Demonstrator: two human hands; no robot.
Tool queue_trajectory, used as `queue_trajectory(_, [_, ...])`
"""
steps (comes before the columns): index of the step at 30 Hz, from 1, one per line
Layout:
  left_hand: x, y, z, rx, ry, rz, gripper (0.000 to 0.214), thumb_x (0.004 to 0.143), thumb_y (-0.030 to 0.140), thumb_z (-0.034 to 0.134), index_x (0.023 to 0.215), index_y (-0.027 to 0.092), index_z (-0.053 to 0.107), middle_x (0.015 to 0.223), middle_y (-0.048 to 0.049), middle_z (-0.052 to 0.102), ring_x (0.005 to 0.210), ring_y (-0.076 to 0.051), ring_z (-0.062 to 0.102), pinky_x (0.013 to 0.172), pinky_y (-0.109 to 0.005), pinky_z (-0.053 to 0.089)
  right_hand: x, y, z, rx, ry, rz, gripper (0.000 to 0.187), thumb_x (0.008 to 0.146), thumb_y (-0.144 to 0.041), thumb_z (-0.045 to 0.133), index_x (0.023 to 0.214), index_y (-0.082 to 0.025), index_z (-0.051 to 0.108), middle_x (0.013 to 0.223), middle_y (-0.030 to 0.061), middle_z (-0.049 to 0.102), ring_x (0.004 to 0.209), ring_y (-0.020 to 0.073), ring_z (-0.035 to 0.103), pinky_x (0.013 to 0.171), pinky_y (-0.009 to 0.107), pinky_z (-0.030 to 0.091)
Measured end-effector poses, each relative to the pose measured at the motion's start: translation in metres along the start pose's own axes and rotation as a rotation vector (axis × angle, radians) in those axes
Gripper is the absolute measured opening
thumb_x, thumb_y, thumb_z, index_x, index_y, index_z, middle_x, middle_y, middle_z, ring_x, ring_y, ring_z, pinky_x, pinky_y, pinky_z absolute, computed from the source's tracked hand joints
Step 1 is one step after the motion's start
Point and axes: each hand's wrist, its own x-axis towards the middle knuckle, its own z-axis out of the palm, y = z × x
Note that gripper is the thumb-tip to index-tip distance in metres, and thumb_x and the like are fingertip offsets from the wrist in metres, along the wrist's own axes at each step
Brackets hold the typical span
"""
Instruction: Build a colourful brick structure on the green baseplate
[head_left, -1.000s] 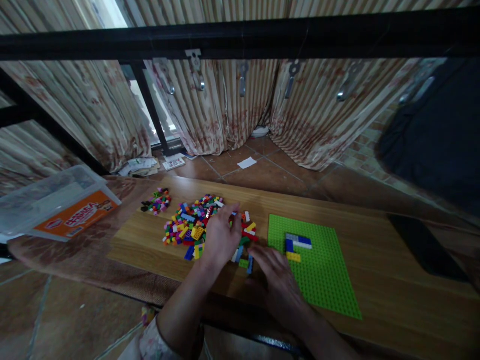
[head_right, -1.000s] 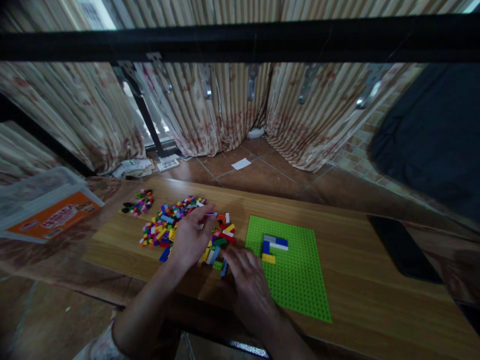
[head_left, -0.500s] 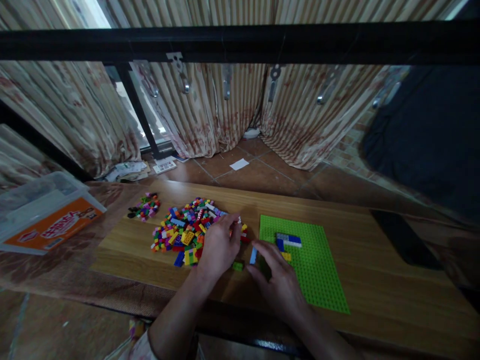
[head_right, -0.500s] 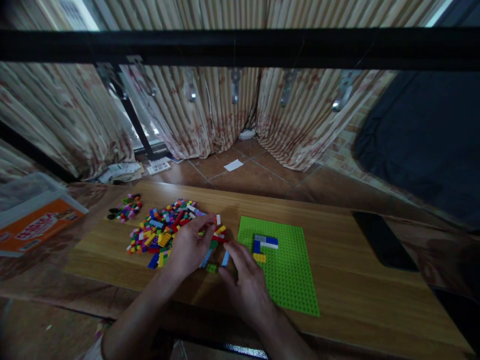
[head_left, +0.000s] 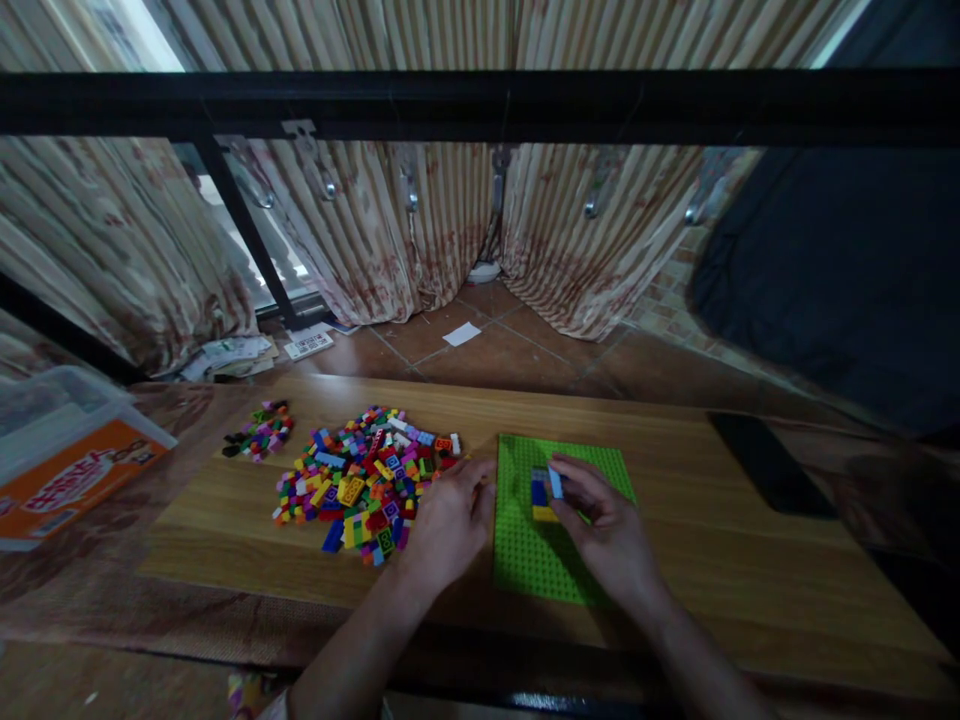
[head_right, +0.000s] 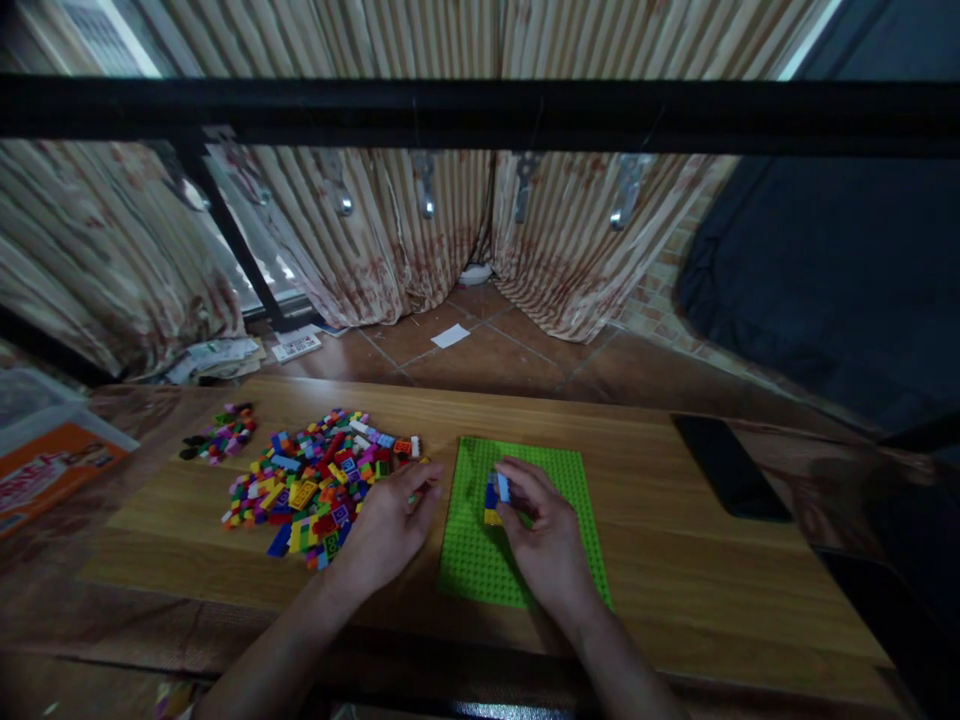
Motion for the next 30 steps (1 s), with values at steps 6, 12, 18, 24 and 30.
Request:
queue_trajectory(6, [-0.001, -0.002, 0.005, 0.057, -0.063, 0.046, 0.028, 0.09, 0.014, 0.044, 0.112, 0.02, 0.061, 0.099, -0.0057, 0.065, 0.09, -0.017, 0.062, 0.081, -0.03, 0.051, 0.006, 0.009, -0.021, -0.03, 0.071, 0.047, 0.027, 0.078, -0.027, 0.062, 0.104, -0.024, 0.07, 0.106, 0.0055, 0.07, 0.094, 0.0211, 0.067, 0.087, 0.042, 0.055])
queue_trajectory(12, [-0.012, 0.011, 0.026, 0.24, -0.112, 0.212, 0.035, 0.089, 0.019, 0.05, 0.122, 0.025, 0.058, 0.124, -0.008, 0.054, 0.113, -0.023, 0.051, 0.098, -0.041, 0.045, 0.009, 0.014, -0.033, -0.095, 0.132, 0.051, 0.027, 0.078, -0.028, 0.062, 0.104, -0.023, 0.07, 0.101, 0.0058, 0.072, 0.088, 0.0215, 0.069, 0.084, 0.041, 0.056])
queue_trajectory(18, [-0.021, 0.019, 0.053, 0.419, -0.215, 0.255, 0.039, 0.085, 0.02, 0.056, 0.124, 0.024, 0.058, 0.129, -0.0093, 0.053, 0.113, -0.027, 0.049, 0.096, -0.046, 0.045, 0.009, 0.011, -0.036, -0.089, 0.154, 0.073, 0.033, 0.076, -0.026, 0.062, 0.109, -0.021, 0.066, 0.097, 0.0063, 0.073, 0.094, 0.0229, 0.069, 0.087, 0.042, 0.055])
queue_trajectory(24, [-0.022, 0.019, 0.06, 0.543, -0.219, 0.318, 0.039, 0.088, 0.014, 0.047, 0.126, 0.018, 0.056, 0.127, -0.0107, 0.057, 0.113, -0.027, 0.05, 0.096, -0.045, 0.044, 0.009, 0.015, -0.041, -0.143, 0.111, 0.068, 0.019, 0.08, -0.028, 0.059, 0.094, -0.022, 0.071, 0.098, 0.0046, 0.074, 0.093, 0.0224, 0.068, 0.089, 0.041, 0.052])
queue_trajectory(30, [-0.019, 0.022, 0.066, 0.562, -0.232, 0.39, 0.037, 0.088, 0.008, 0.044, 0.121, 0.014, 0.058, 0.119, -0.0094, 0.063, 0.106, -0.023, 0.054, 0.095, -0.04, 0.044, 0.01, 0.009, -0.041, -0.228, 0.09, 0.086, 0.018, 0.082, -0.027, 0.056, 0.093, -0.022, 0.069, 0.094, 0.0038, 0.073, 0.089, 0.0206, 0.068, 0.086, 0.037, 0.051])
